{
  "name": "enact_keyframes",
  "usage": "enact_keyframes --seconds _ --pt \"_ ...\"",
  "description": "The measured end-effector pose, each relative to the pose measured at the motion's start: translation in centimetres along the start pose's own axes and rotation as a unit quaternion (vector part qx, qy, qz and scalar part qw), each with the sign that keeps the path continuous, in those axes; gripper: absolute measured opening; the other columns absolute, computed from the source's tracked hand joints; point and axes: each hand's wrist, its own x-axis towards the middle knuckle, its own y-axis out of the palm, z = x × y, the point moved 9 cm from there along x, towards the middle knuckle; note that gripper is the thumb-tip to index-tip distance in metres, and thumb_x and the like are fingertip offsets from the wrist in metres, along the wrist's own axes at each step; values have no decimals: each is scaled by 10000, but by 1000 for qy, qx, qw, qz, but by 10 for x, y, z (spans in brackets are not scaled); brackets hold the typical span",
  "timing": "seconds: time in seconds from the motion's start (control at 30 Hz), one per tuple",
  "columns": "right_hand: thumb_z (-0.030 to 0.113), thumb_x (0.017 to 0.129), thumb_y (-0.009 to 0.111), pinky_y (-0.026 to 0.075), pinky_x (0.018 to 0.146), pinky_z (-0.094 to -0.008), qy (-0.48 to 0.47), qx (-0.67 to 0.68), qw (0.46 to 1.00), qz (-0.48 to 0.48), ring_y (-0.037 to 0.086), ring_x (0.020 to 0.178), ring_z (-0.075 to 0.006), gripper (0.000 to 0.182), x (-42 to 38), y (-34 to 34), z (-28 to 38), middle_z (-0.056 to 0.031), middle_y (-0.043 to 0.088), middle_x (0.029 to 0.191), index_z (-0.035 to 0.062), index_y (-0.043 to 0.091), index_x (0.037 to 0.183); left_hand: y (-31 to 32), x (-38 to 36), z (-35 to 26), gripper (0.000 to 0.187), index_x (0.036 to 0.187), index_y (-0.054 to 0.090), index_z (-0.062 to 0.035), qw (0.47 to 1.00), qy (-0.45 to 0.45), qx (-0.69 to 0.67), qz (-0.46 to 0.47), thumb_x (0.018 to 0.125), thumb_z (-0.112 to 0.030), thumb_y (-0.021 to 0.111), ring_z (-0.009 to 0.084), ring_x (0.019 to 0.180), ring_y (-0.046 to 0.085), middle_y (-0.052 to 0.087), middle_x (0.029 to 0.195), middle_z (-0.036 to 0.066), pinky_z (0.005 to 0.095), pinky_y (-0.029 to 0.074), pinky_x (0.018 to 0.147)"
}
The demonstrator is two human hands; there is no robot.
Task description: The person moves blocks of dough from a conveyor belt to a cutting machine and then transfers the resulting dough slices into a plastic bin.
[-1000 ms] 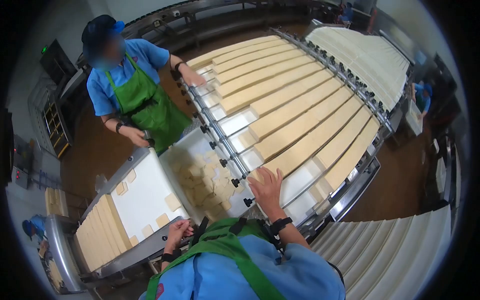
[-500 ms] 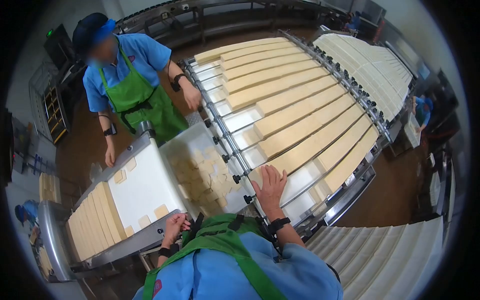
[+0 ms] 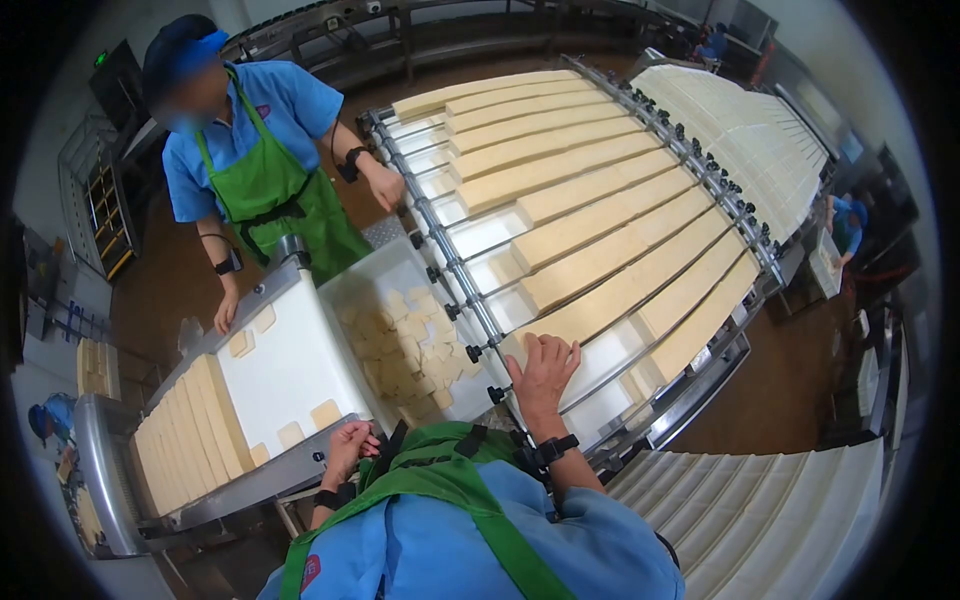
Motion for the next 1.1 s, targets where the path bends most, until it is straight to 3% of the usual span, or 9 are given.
enact_keyframes --seconds 0.5,0.6,0.7,0.77,0.9,1.1 --pt "104 732 832 310 1069 -511 45 59 997 21 498 1162 -331 503 5 11 3 -135 567 1112 42 602 1176 0 0 -3 205 1150 678 -18 1000 -21 9 -8 1077 -180 577 137 631 706 750 822 88 234 547 580" --pt "85 740 827 367 1026 -489 13 54 997 46 533 1117 -328 523 4 19 8 -136 575 1075 50 598 1209 0 1 -4 198 1130 679 -22 1000 -24 13 -5 1075 -185 580 142 627 707 748 817 90 235 543 573" --pt "65 757 817 430 959 -461 14 139 989 49 562 1056 -341 562 16 13 15 -146 576 1059 45 586 1268 0 3 -2 194 1103 680 -30 999 -40 5 -9 1075 -193 580 148 620 709 748 814 92 238 538 564" --pt "63 783 801 464 915 -446 77 196 977 31 571 1034 -365 583 40 1 7 -162 574 1079 30 570 1318 -1 2 -1 192 1091 679 -36 999 -43 5 -10 1076 -198 577 154 616 710 749 812 94 242 533 556" --pt "86 800 803 482 875 -448 16 135 989 -58 586 1021 -379 598 90 14 -10 -173 589 1056 15 558 1341 0 2 -2 193 1096 679 -37 999 -36 19 -7 1076 -200 577 155 616 710 750 816 97 245 533 554" --pt "113 803 762 401 955 -506 -37 12 997 73 556 1113 -348 608 114 77 -10 -153 579 1125 41 564 1374 -2 0 -2 210 1100 680 -25 999 -34 1 -17 1074 -208 582 159 620 712 754 826 102 246 541 557"
